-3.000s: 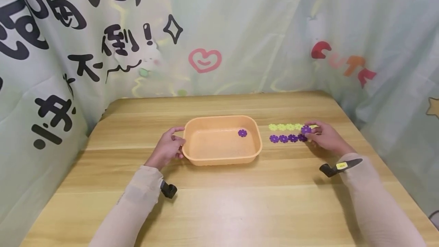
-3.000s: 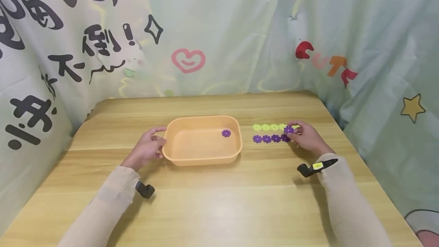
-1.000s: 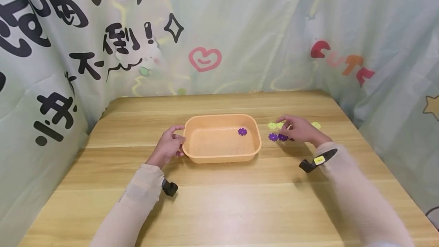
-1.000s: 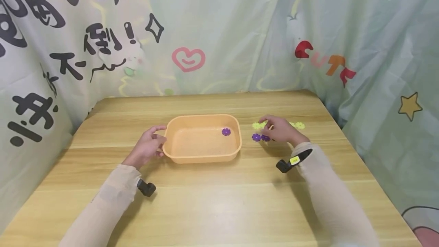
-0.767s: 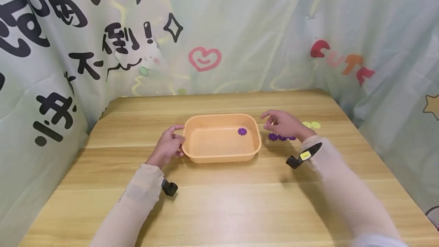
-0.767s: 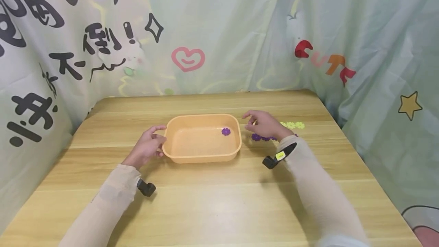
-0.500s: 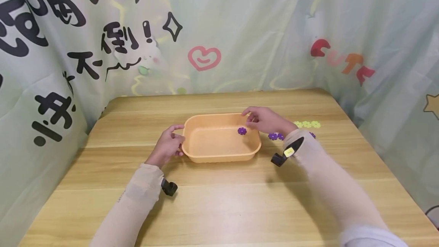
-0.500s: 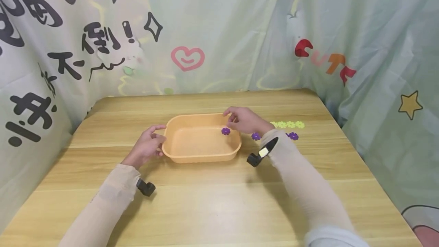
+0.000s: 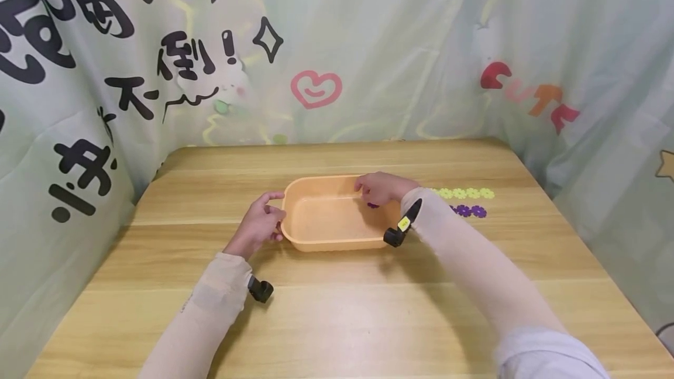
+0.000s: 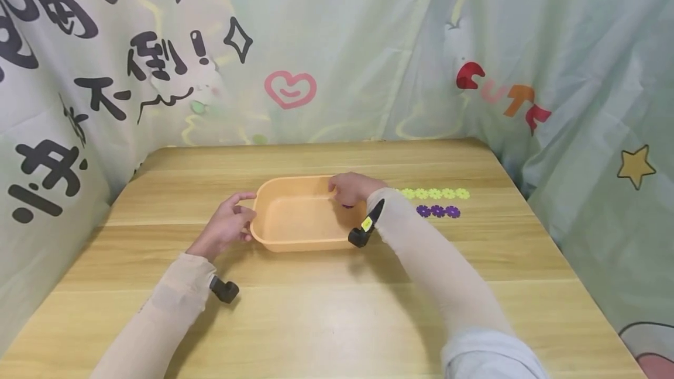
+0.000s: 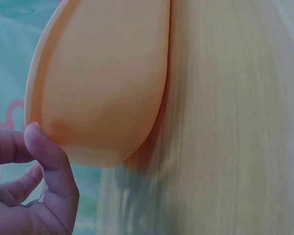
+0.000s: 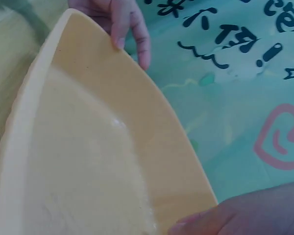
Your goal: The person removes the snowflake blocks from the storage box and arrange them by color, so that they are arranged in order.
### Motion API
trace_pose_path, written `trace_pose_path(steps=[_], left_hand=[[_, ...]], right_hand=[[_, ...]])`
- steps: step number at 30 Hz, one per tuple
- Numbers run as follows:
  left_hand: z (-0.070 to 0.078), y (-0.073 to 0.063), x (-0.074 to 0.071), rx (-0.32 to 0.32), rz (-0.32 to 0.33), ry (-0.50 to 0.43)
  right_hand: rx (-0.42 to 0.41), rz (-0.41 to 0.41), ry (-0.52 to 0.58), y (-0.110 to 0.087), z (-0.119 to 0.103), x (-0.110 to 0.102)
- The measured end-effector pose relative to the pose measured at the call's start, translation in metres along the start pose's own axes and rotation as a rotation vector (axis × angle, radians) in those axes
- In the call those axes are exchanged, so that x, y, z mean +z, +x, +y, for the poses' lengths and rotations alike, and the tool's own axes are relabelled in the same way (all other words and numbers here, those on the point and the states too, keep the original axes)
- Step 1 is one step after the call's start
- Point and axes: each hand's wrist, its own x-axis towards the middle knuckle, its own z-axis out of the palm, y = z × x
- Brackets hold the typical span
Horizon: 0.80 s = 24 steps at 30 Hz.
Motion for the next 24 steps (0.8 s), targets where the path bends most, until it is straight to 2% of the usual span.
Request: trace_pose_path(steps=[3,6,14,19,22,24], left_hand=[[0.001,0.0,0.0,0.006,-0.006,-0.005],[0.001,0.0,0.0,0.01,-0.009,-0.004],[0.001,0.0,-0.001,0.012,-0.003,-0.002],[0.001,0.0,0.001,0.013,-0.011,-0.014],[0.0,0.001,0.001,0.009,-0.007,-0.017],[-0.001,0.001,0.0,0.006,0.003,-0.015]], right_hand=[[0.026,-0.048,-0.01,0.007,-0.004,0.0],[0.003,-0.067,0.02,0.013,-0.008,0.001],[-0.068,-0.139,0.277,0.031,-0.019,0.008],[-0.137,-0.13,0.263,0.036,-0.018,0.011],[-0.145,-0.107,0.24,0.039,-0.014,0.012],[-0.128,-0.121,0.239,0.042,-0.011,0.013]])
